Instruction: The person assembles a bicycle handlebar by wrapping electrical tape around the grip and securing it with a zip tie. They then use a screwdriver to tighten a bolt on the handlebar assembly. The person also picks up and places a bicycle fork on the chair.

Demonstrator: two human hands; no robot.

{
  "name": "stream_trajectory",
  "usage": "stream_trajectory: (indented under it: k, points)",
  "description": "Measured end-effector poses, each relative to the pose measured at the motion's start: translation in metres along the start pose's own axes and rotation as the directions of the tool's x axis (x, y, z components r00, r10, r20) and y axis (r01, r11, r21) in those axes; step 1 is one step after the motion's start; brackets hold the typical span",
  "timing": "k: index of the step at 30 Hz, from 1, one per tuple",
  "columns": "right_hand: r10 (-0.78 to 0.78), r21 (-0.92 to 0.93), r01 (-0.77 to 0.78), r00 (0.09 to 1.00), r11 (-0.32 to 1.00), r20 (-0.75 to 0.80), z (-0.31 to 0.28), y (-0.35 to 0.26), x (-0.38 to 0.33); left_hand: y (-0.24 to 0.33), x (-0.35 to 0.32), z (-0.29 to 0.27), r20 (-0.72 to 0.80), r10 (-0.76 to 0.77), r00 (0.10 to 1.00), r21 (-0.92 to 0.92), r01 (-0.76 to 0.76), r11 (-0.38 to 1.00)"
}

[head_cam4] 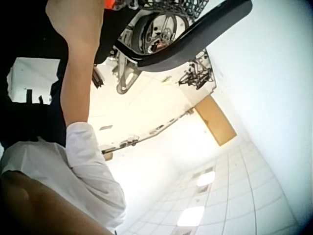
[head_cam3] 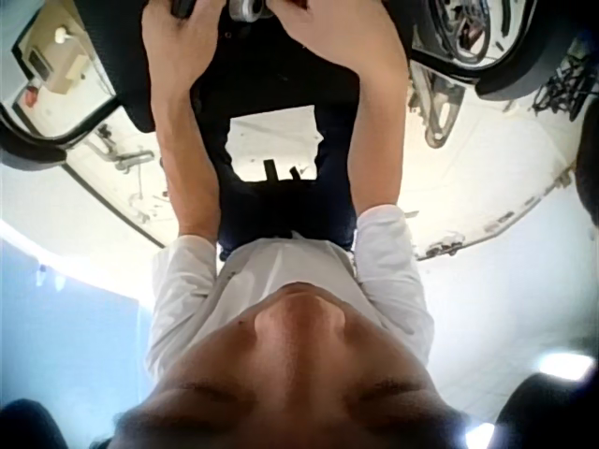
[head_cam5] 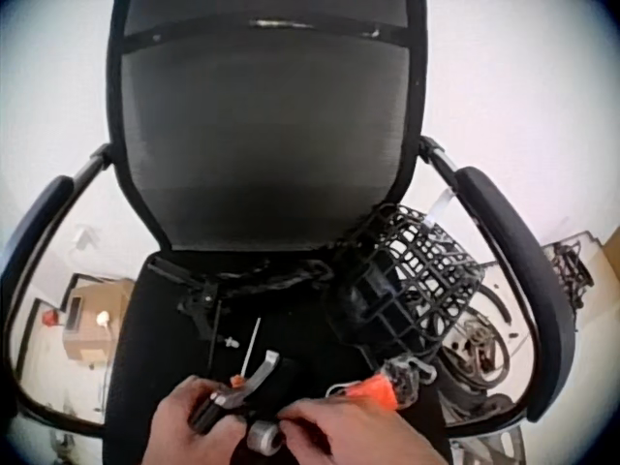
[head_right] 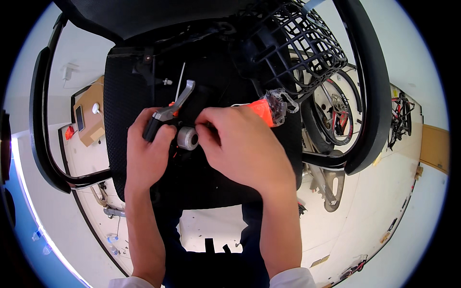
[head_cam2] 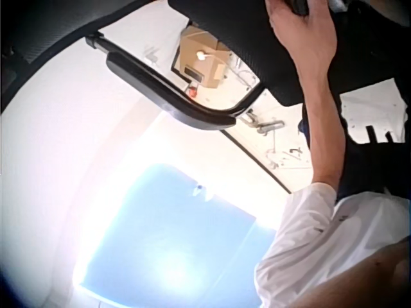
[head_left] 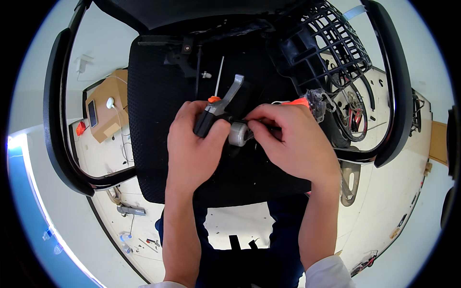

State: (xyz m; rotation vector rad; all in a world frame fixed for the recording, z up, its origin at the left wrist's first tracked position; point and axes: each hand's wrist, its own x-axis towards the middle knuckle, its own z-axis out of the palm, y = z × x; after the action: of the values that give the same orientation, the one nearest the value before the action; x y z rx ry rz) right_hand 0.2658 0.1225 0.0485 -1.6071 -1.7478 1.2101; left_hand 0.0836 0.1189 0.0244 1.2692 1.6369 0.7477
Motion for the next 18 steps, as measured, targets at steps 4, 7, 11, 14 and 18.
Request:
stream_trajectory:
  k: [4, 7, 11, 14, 18]
  points:
    - [0.069, 0.105, -0.071, 0.997, 0.992, 0.024, -0.012, -0.008, 0.002, -0.002, -0.003, -0.006, 0.013, 0.037, 0.999, 0.066, -0.038, 0.997]
    - [0.184, 0.324, -0.185, 0.982, 0.928, 0.033, 0.003, 0.0, 0.006, -0.001, -0.007, -0.008, 0.057, 0.054, 0.997, 0.115, -0.061, 0.992]
    - [0.201, 0.322, -0.225, 0.974, 0.919, 0.107, 0.021, 0.009, 0.013, -0.001, -0.011, -0.008, 0.034, 0.058, 0.998, 0.11, -0.062, 0.992]
    - [0.221, 0.374, -0.256, 0.966, 0.891, 0.135, 0.02, 0.015, 0.012, 0.001, -0.014, -0.006, 0.05, 0.108, 0.993, 0.193, -0.116, 0.974]
    - [0.268, 0.502, -0.313, 0.95, 0.806, 0.161, 0.022, 0.022, 0.008, -0.001, -0.016, -0.003, 0.06, 0.142, 0.988, 0.205, -0.151, 0.967]
